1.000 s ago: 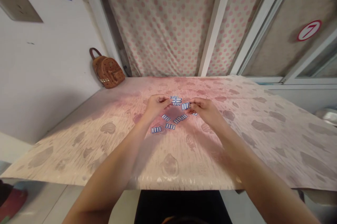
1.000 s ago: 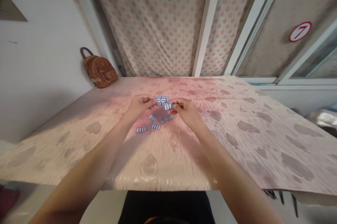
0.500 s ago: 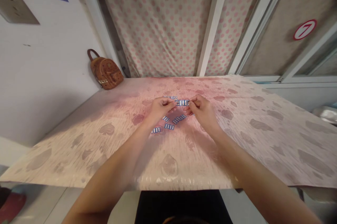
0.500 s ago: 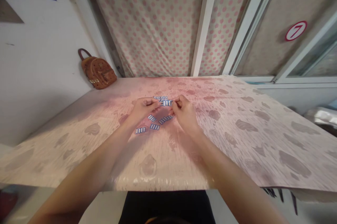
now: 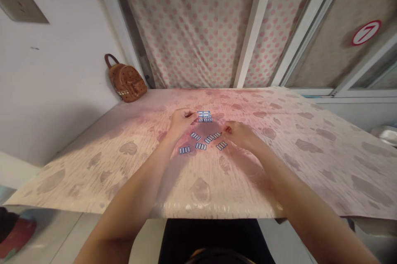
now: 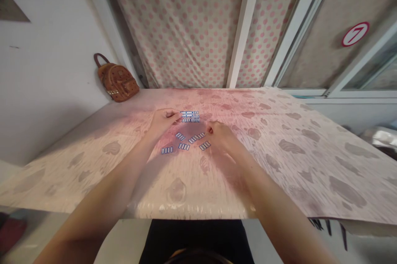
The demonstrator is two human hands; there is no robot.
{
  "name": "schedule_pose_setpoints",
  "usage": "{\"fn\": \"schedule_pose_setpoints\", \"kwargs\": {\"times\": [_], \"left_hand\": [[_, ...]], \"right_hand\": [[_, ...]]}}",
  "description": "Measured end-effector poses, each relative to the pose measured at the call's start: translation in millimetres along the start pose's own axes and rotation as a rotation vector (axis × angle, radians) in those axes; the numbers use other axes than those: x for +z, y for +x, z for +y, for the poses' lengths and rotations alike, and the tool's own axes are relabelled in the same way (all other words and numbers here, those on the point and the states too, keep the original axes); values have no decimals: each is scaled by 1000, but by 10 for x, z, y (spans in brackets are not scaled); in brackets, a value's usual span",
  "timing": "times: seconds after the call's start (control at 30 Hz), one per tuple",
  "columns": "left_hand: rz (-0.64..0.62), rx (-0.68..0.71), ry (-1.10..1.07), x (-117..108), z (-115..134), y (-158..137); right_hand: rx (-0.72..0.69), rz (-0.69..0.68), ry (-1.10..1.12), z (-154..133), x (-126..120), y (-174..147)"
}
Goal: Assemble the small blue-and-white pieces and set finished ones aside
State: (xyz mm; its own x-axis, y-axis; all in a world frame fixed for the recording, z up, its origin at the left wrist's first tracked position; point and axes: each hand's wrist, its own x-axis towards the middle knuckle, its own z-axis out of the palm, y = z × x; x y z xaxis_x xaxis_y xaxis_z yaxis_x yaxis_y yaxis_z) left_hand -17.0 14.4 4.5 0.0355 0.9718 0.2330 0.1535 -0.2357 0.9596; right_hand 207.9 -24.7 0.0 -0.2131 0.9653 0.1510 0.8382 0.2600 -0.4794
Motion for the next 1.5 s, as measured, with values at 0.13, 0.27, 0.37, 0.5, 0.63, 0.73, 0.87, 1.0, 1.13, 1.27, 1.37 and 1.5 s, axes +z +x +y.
{"fn": "schedule_pose_setpoints", "kwargs": {"times": [0.13, 0.27, 0.37, 0.5, 0.63, 0.73, 0.87, 1.0, 1.13, 1.27, 1.37, 1.5], "left_hand": [[-7, 29, 22, 15, -2, -3], [-6, 43, 16, 23, -28, 12], [-4, 54, 2, 21, -39, 20], [-2, 56, -15, 17, -31, 16], [-18, 41, -5, 19, -24, 5], [-28, 46, 7, 20, -24, 2], [-29, 45, 11, 18, -35, 11], [-48, 36, 5, 22, -51, 18], [-57, 9, -4, 41, -41, 2], [-65, -5, -29, 55, -17, -18], [-84, -9, -38, 56, 3, -24], [-155, 18, -86, 69, 67, -59]], "right_hand": [[-244, 15, 81, -39, 169, 48], [-370, -66, 87, -41, 328, 62], [-384, -88, 69, -29, 375, 72], [-393, -107, 44, -53, 368, 79], [-362, -106, 85, -107, 354, 52], [-307, -88, 109, -118, 355, 44], [-255, -32, 189, -68, 334, 83], [-188, 24, 344, -1, 260, 132], [-190, 115, 398, 14, 188, 136], [-156, 202, 572, -20, 149, 107], [-123, 279, 644, -35, 117, 99], [-74, 343, 620, -8, 80, 115]]}}
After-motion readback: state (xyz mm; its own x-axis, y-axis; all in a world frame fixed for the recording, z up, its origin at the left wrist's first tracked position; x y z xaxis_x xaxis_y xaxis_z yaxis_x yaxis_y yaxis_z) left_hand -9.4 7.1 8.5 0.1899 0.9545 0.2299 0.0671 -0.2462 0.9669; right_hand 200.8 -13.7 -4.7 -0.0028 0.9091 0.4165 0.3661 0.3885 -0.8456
